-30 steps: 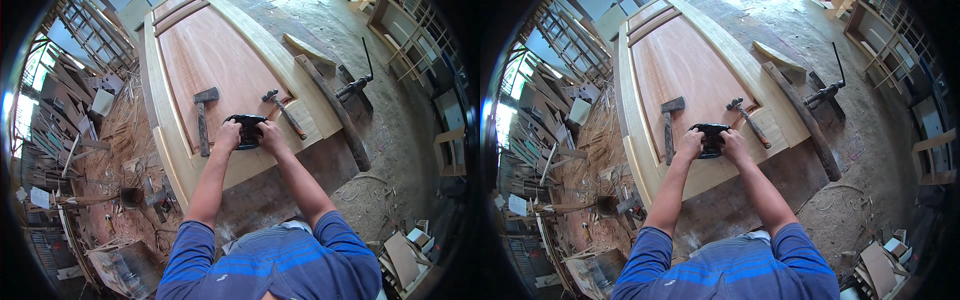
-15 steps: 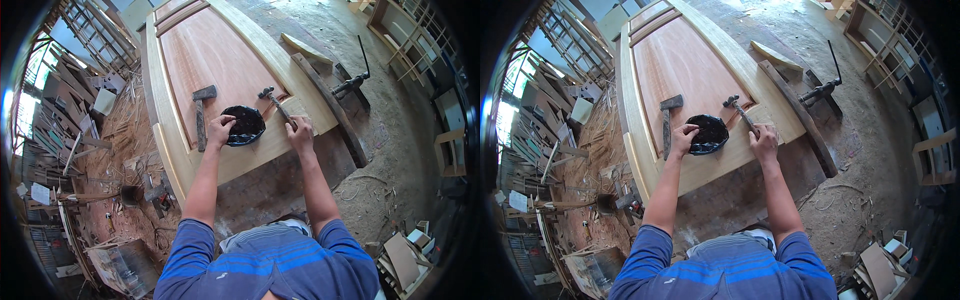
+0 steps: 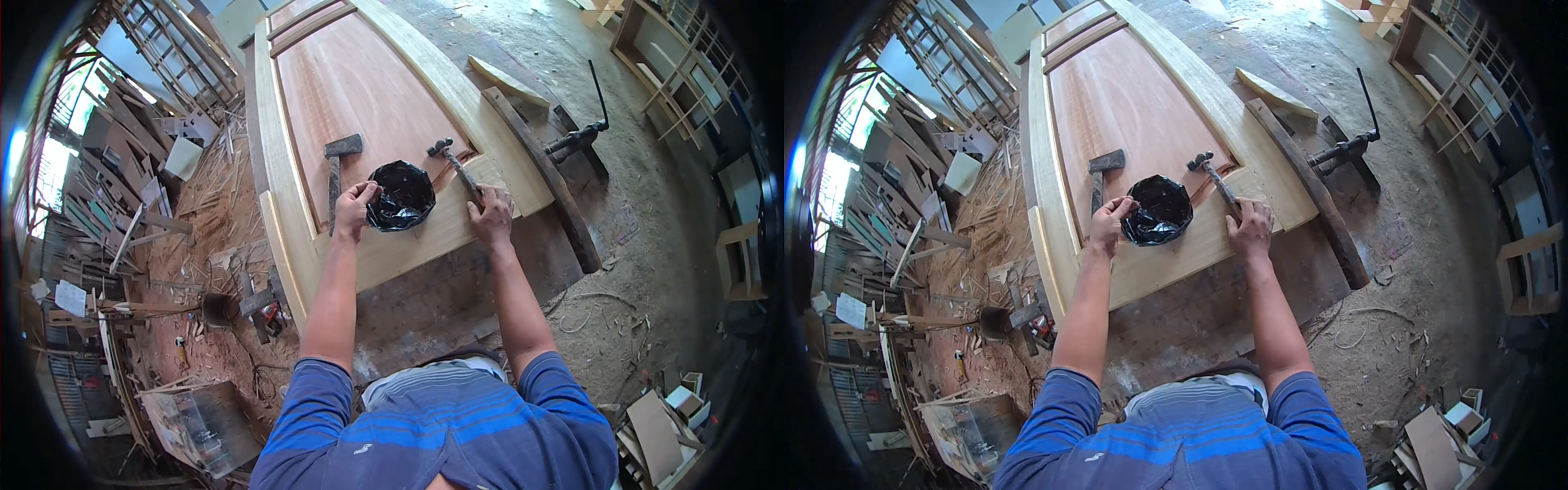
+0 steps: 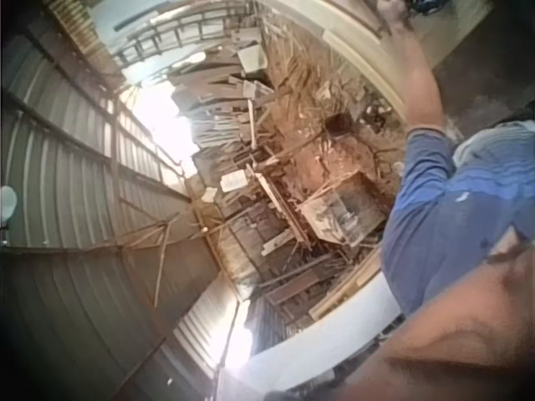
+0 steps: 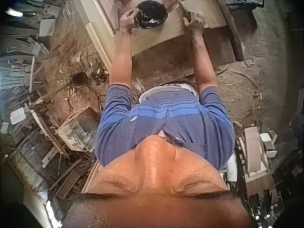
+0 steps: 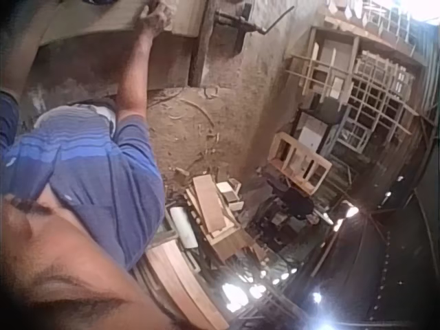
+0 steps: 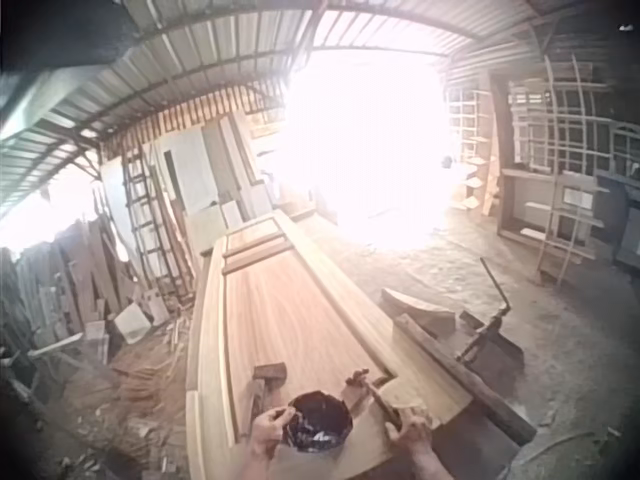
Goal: The person flips a wooden door on a workbench, secures it with a clamp, and hammers nails into the door using a hammer.
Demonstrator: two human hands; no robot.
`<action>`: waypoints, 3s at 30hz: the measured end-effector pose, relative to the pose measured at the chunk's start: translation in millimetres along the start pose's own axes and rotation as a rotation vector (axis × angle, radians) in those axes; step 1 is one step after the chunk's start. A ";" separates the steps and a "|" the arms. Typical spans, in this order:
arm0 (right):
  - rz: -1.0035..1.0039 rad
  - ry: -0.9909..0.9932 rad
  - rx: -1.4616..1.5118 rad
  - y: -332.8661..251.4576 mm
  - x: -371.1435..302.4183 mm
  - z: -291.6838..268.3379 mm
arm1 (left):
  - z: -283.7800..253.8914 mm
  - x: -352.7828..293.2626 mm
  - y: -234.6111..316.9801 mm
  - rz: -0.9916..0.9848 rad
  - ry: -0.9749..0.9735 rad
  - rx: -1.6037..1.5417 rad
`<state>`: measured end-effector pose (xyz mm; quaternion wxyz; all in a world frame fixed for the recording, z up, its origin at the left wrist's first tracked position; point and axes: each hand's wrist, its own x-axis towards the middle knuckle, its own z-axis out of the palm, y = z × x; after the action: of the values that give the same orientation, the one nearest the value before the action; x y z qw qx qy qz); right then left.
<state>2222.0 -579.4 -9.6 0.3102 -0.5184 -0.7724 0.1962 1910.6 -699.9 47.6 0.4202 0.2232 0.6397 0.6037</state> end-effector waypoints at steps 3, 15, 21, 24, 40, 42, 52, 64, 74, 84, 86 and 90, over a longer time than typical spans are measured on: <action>-0.004 0.020 -0.016 -3.9 -3.0 1.9 | 10.3 -8.1 3.3 0.016 0.008 0.137; 0.122 -0.362 -0.087 -10.6 22.7 -13.6 | -37.2 -62.2 -19.3 -0.032 0.059 0.077; 0.184 -0.451 -0.109 -24.2 27.7 -14.9 | -71.5 -69.1 -66.9 -0.175 0.135 0.553; 0.174 -0.366 -0.015 -24.1 3.8 -16.7 | -71.1 -65.8 -76.7 -0.114 0.232 0.629; 0.075 -0.449 0.283 -140.1 -239.5 -4.3 | -201.7 -196.1 -118.1 -0.100 0.288 -0.315; 0.003 -0.487 0.197 -176.9 -235.5 8.9 | -204.7 -193.7 -114.5 -0.060 0.358 -0.297; -0.267 -0.370 0.041 -280.5 -201.0 91.9 | -226.0 -153.1 -99.6 0.260 0.479 0.268; -0.070 -0.528 -0.096 -287.9 -190.2 101.3 | -243.8 -118.8 -83.2 0.587 0.455 0.714; -0.110 -0.561 -0.227 -268.9 -185.1 114.1 | -237.8 -114.4 -81.7 0.498 0.453 0.631; -0.243 -0.429 -0.122 -285.1 -201.9 124.0 | -246.0 -110.5 -92.7 0.604 0.562 0.662; -0.267 -0.375 -0.096 -284.2 -201.0 128.0 | -245.8 -113.0 -89.1 0.599 0.544 0.662; -0.384 -0.246 -0.074 -266.6 -198.8 122.6 | -240.8 -114.7 -87.2 0.643 0.588 0.674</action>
<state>2011.1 -863.2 12.5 0.2262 -0.3450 -0.8956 0.1665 1798.4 -946.7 -25.0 -0.0766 0.3517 0.7876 0.5001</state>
